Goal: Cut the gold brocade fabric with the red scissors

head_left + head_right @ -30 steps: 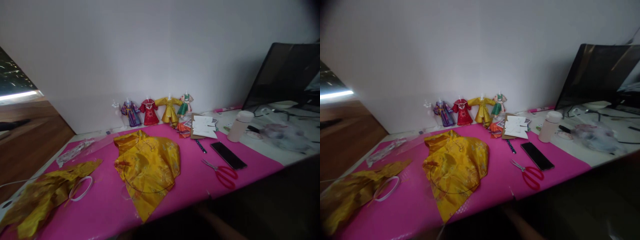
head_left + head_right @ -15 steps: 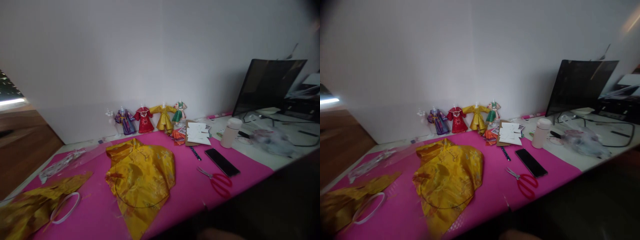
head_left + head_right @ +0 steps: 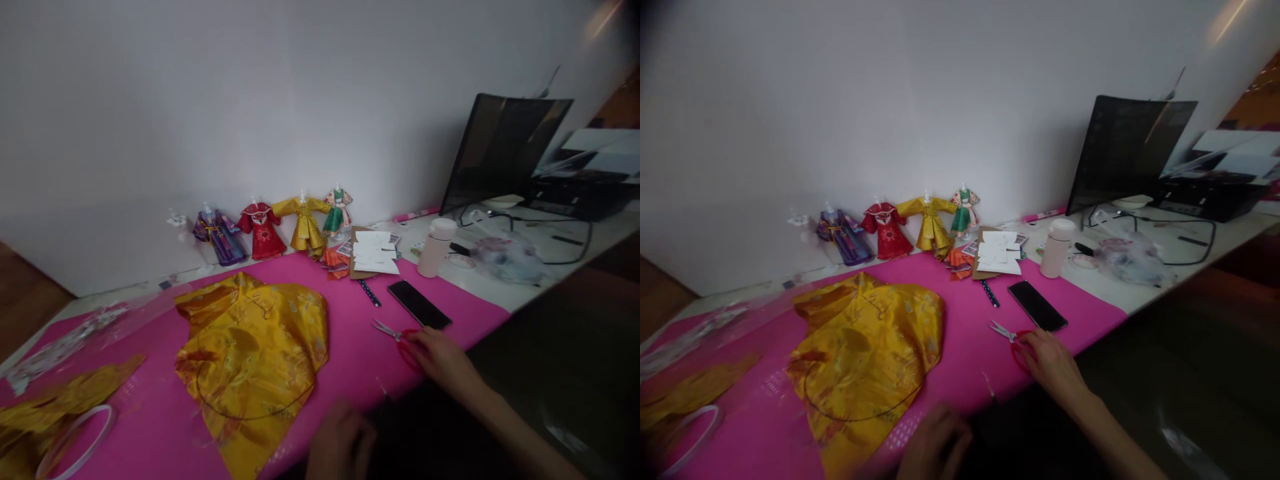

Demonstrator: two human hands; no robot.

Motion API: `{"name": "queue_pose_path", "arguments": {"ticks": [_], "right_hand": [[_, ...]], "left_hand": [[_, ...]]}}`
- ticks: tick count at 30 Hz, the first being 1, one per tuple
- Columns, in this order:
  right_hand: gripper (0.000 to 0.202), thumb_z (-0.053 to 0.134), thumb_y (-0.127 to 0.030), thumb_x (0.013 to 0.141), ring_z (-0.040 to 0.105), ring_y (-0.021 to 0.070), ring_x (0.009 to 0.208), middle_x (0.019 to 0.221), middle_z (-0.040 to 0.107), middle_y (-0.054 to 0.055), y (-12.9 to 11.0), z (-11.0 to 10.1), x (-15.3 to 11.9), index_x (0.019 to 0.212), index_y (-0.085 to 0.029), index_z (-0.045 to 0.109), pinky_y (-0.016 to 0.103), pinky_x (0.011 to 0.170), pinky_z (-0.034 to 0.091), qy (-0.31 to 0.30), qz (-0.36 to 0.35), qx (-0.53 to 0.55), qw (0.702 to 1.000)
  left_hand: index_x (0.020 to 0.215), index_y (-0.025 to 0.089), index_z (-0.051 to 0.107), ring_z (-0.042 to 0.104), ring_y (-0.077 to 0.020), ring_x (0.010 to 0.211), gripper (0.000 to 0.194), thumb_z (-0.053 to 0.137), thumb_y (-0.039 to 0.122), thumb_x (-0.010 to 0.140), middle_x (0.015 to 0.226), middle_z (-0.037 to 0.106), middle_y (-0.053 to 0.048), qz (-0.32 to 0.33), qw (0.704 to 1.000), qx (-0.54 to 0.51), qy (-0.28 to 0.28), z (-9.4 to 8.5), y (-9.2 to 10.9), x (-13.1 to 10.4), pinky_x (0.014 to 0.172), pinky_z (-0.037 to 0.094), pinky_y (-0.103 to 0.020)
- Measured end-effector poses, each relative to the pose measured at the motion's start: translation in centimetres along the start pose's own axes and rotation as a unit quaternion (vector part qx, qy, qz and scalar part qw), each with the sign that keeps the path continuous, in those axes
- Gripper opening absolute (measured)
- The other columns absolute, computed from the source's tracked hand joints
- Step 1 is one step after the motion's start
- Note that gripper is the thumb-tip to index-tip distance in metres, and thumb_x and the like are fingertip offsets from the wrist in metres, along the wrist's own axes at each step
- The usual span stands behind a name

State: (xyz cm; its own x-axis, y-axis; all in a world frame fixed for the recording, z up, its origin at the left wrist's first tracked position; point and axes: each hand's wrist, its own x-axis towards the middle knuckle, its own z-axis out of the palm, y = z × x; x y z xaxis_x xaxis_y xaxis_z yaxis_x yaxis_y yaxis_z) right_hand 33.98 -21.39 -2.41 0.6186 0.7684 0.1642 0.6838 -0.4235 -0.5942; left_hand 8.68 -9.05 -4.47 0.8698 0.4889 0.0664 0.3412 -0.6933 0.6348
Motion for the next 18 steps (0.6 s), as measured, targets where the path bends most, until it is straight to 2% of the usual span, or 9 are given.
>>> {"name": "queue_pose_path", "arguments": {"ticks": [1,3,6,11,15,18], "right_hand": [[0.033,0.049,-0.039,0.090,0.063,0.0345,0.093,0.096,0.069,0.015,0.1,0.1,0.0,0.095,-0.016,0.073,0.047,0.086,0.045,0.001,0.000,0.007,1.000],[0.030,0.050,-0.037,0.089,0.066,0.0312,0.090,0.095,0.072,0.013,0.3,0.1,-0.1,0.092,-0.018,0.073,0.043,0.083,0.048,-0.002,0.007,0.029,1.000],[0.024,0.056,-0.035,0.086,0.069,0.0280,0.084,0.090,0.076,0.008,0.7,-0.5,-0.7,0.089,-0.020,0.074,0.038,0.078,0.050,-0.016,0.032,0.069,0.997],[0.021,0.063,-0.037,0.080,0.071,0.0267,0.075,0.081,0.078,0.005,1.2,-0.9,-2.2,0.085,-0.022,0.076,0.035,0.070,0.052,-0.054,0.082,0.136,0.986],[0.020,0.066,-0.036,0.076,0.071,0.0263,0.078,0.083,0.079,0.005,1.1,-0.7,-3.0,0.085,-0.022,0.077,0.034,0.072,0.052,-0.081,0.117,0.189,0.972],[0.021,0.068,-0.036,0.075,0.069,0.0240,0.069,0.074,0.077,0.005,1.0,-0.8,-3.2,0.083,-0.019,0.077,0.031,0.064,0.051,-0.101,0.156,0.221,0.957]], "left_hand": [[0.092,0.021,0.068,0.062,-0.0208,0.094,0.013,0.055,0.019,0.093,0.100,0.068,-0.007,0.033,0.999,0.008,0.003,0.8,0.7,1.8,0.084,0.053,-0.038],[0.096,0.019,0.068,0.059,-0.0282,0.099,0.013,0.061,0.013,0.086,0.104,0.067,-0.012,0.050,0.998,0.031,0.028,2.0,1.8,4.7,0.087,0.049,-0.047],[0.097,0.018,0.068,0.057,-0.0340,0.096,0.024,0.072,0.011,0.075,0.104,0.066,-0.014,0.061,0.996,0.050,0.045,3.5,2.2,6.7,0.082,0.048,-0.053],[0.087,0.022,0.069,0.059,-0.0287,0.086,0.010,0.065,0.014,0.084,0.092,0.070,-0.010,0.122,0.990,0.040,0.066,5.1,0.8,6.4,0.073,0.048,-0.046],[0.085,0.023,0.069,0.060,-0.0250,0.076,0.015,0.056,0.020,0.092,0.081,0.072,-0.008,0.182,0.980,0.002,0.084,6.1,0.5,5.5,0.066,0.045,-0.040],[0.086,0.022,0.069,0.061,-0.0222,0.073,0.020,0.052,0.018,0.094,0.077,0.073,-0.006,0.196,0.974,-0.042,0.101,6.1,0.6,5.0,0.068,0.047,-0.037]]}}
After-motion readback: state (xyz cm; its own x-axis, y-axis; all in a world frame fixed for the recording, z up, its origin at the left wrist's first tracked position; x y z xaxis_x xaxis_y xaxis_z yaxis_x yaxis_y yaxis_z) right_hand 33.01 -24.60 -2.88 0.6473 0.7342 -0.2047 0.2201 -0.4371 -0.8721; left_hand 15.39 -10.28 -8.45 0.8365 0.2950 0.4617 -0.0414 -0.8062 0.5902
